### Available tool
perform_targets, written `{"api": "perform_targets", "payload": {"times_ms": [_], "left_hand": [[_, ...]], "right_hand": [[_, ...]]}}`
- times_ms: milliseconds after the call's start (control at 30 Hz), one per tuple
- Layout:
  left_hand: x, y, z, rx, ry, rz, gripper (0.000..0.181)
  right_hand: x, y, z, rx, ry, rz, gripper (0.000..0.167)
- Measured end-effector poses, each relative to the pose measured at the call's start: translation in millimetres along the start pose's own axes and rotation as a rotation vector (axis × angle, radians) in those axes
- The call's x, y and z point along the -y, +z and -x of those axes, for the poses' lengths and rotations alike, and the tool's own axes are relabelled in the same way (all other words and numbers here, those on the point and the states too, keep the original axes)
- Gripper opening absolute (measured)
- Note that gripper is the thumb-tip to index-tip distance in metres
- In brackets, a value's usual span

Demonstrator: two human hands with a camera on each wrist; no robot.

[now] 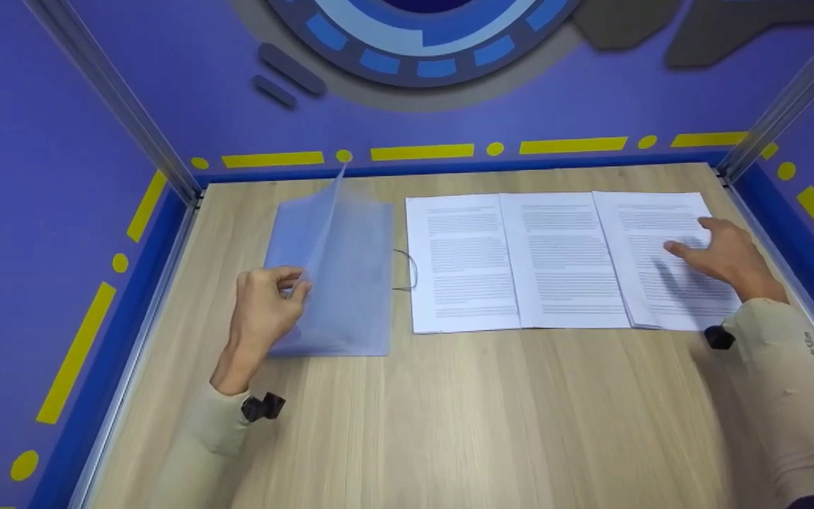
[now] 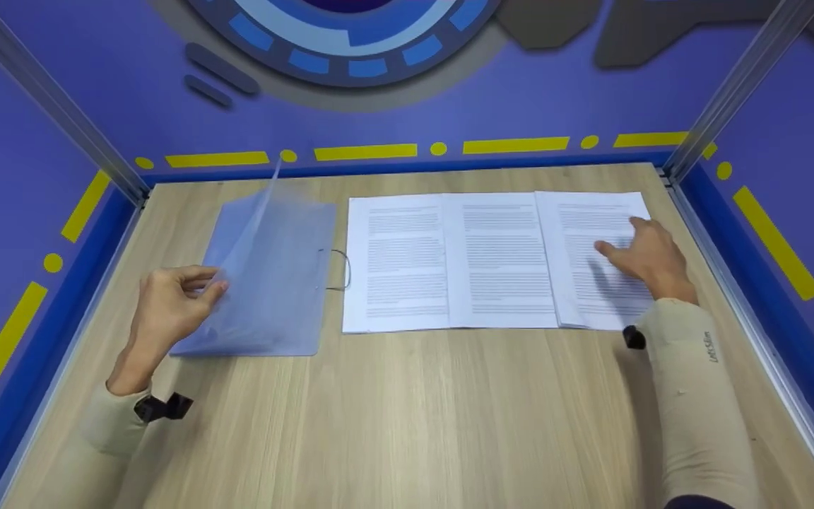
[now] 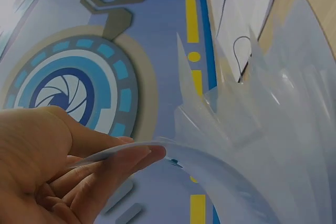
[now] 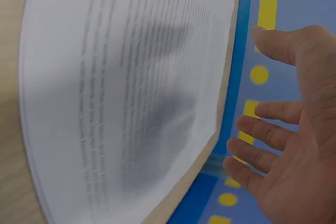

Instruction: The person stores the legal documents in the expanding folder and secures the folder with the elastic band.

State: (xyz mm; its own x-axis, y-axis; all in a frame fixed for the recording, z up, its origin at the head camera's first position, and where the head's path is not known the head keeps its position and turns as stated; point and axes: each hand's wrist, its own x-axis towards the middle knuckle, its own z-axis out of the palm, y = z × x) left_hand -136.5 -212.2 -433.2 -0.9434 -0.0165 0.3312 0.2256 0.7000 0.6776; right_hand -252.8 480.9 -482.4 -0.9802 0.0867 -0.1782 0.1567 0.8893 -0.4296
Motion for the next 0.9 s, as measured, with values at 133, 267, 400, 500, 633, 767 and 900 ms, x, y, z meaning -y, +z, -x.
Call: {"api": "perform_targets", "payload": {"times_ms": [133,267,400,500,633,767,900], "left_hand": [[-0.5,-1.0,-1.0,-0.002,-0.008,0.011,0.021],[0.2,-2.4,-1.2,-0.006,-0.014,0.019,0.022],[0.8,-2.9,-0.8,0.0,-0.025,0.029,0.022],[0.6,-3.1,0.0,0.0,-0.034,0.038,0.021],[0.2,-2.6,0.9,-0.005,-0.034,0.048,0.021],[-0.1,-1.5,1.5,-0.007,-0.033,0.057,0.022],[-0.8,-0.3,1.3,-0.009,-0.028,0.057,0.022]], "right_hand": [[-26.1,0.1,1.0,0.008,0.013,-0.038,0.105],[-43.3,0.9,3.6,0.029,0.012,-0.049,0.098],[-54.4,1.3,6.4,0.058,0.052,-0.085,0.096],[-58.5,0.3,8.0,0.068,0.089,-0.099,0.095],[-59.5,-0.7,9.4,0.063,0.132,-0.087,0.094],[-60.5,-0.9,10.4,0.061,0.155,-0.085,0.094],[-63.4,-1.9,10.2,0.08,0.197,-0.121,0.099]]}}
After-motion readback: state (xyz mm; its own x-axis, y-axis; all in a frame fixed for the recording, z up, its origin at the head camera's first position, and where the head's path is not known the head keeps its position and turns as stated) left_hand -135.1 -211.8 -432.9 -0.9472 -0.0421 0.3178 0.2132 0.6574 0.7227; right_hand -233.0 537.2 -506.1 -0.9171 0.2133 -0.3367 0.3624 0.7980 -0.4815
